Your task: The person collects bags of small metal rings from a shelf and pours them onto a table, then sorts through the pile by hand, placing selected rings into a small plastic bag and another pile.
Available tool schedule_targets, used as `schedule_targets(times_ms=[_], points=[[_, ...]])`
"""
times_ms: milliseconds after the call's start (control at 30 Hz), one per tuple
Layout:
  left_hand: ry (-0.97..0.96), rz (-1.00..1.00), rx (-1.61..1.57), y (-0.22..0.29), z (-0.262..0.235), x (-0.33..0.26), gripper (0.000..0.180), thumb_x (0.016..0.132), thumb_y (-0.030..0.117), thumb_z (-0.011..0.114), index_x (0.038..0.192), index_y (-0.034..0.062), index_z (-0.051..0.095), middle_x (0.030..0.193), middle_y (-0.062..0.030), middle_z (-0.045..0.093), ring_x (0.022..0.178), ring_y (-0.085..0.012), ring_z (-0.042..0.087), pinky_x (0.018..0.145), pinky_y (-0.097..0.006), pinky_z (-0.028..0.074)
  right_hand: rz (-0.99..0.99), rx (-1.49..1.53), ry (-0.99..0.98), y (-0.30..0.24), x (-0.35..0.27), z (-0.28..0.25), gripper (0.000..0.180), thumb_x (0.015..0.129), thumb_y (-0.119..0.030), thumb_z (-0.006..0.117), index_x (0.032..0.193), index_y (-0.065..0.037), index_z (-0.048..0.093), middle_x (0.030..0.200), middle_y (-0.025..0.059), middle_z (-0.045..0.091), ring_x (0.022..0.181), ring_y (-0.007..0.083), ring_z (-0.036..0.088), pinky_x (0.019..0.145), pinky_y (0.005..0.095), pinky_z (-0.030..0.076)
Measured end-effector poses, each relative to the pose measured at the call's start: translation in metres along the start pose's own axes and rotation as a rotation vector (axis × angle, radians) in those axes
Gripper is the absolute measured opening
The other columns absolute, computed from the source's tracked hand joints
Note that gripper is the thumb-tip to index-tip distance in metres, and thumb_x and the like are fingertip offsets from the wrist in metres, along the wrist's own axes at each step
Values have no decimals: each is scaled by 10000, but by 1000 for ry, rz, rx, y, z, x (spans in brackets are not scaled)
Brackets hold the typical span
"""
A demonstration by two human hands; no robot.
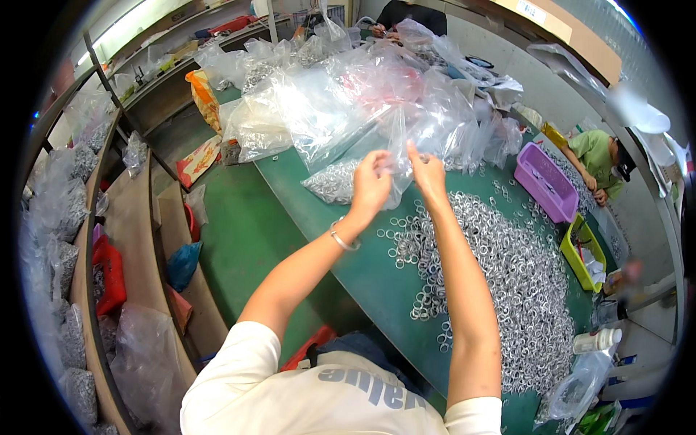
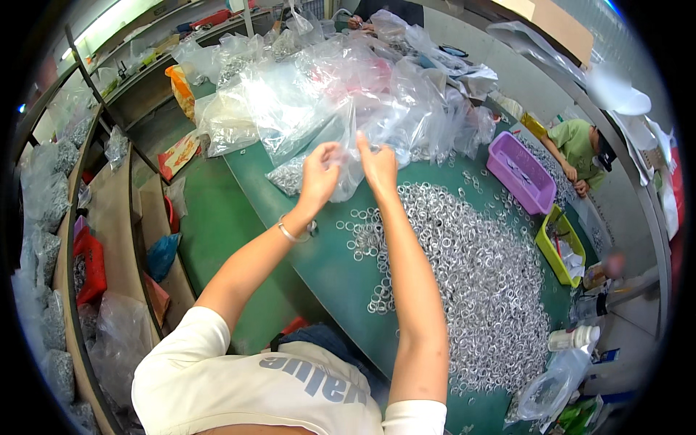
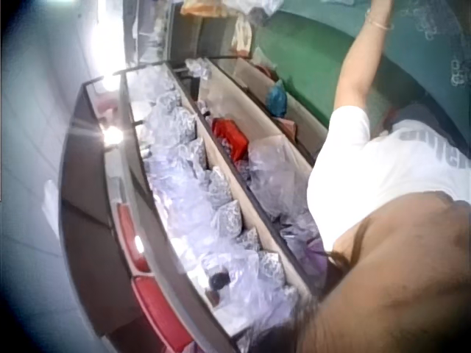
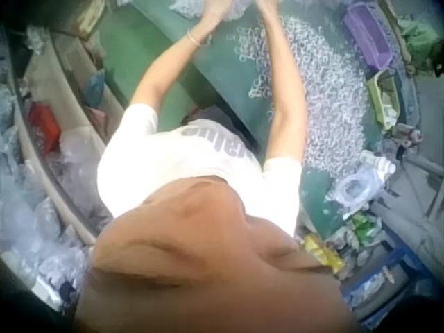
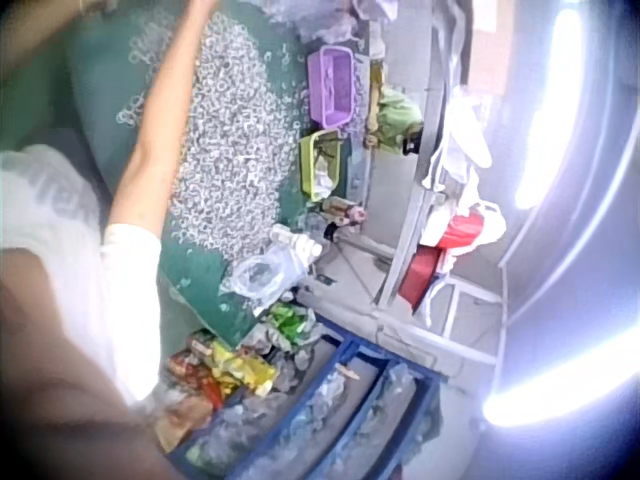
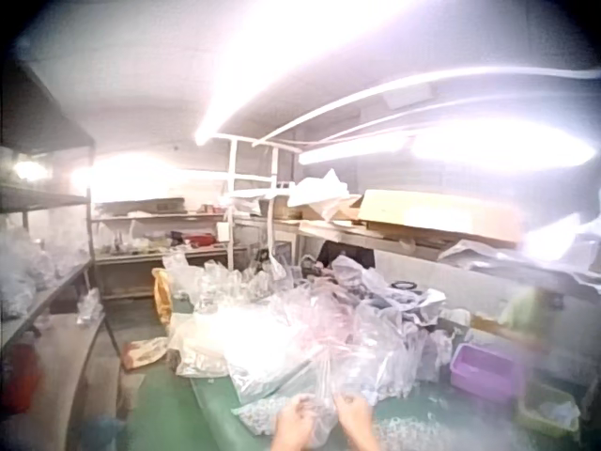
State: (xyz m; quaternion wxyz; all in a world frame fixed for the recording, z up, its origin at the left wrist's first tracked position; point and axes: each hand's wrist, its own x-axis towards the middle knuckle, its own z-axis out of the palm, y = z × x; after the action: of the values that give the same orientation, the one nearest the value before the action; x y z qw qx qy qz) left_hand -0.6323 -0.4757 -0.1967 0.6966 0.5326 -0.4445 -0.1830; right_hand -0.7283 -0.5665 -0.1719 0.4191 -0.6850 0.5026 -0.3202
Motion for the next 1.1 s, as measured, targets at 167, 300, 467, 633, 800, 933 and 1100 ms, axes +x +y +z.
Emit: schedule_targets(times_ms=[167, 300, 467, 633, 800, 933, 1100], points=[[95, -452, -732, -17, -49, 2, 220, 725, -103, 428, 891, -61, 565, 778, -99, 581, 735, -228, 588, 683, -313, 519, 272, 922, -137, 28, 12, 22, 426, 905, -262, 496, 1148, 87, 520, 1026, 198, 633, 939, 311, 621, 821, 374, 514], [282, -747, -1483, -68, -135, 30, 137, 802, -25, 372, 725, 6, 481, 682, -90, 537, 582, -190, 541, 627, -309, 531, 673, 1654, 17, 48, 21, -2, 212, 866, -96, 439, 973, 43, 559, 963, 158, 622, 840, 286, 614, 742, 391, 536], [-281, -457, -1040, -53, -133, 20, 349, 811, 41, 416, 1143, -46, 477, 976, -154, 547, 851, -222, 576, 767, -381, 517, 346, 1167, -7, 49, 0, -7, 181, 855, -206, 480, 781, -54, 544, 678, 49, 539, 518, 159, 457, 462, 267, 383], [-307, 426, 802, 32, -110, 16, 693, 785, 321, 659, 1337, 25, 363, 1264, -214, 454, 1033, -294, 560, 808, -425, 498, 179, 687, -49, 24, -24, -12, 327, 889, -386, 529, 772, -82, 554, 564, -37, 425, 432, 75, 349, 400, 231, 258], [-526, 92, 1169, 32, -82, 42, 526, 705, 446, 723, 988, 9, 642, 832, -196, 645, 793, -313, 644, 708, -409, 507, 384, 1139, -70, -17, -46, 15, 275, 938, -317, 510, 904, -47, 554, 719, 13, 535, 541, 108, 481, 452, 238, 421], [-626, -5, 475, -10, -88, 72, 304, 848, 303, 652, 819, 1, 668, 596, 12, 562, 542, -99, 490, 516, -292, 409, 567, 1372, -229, 54, -4, 4, 227, 927, -204, 520, 1075, -32, 533, 835, 52, 587, 619, 140, 549, 494, 285, 475], [-137, -465, -68, -23, -92, 92, 264, 866, 250, 625, 713, 36, 641, 621, 35, 540, 517, -45, 434, 463, -224, 331, -98, -319, 103, 23, -48, 9, 353, 771, -128, 693, 1070, -27, 534, 880, 111, 589, 716, 247, 571, 581, 361, 453]])
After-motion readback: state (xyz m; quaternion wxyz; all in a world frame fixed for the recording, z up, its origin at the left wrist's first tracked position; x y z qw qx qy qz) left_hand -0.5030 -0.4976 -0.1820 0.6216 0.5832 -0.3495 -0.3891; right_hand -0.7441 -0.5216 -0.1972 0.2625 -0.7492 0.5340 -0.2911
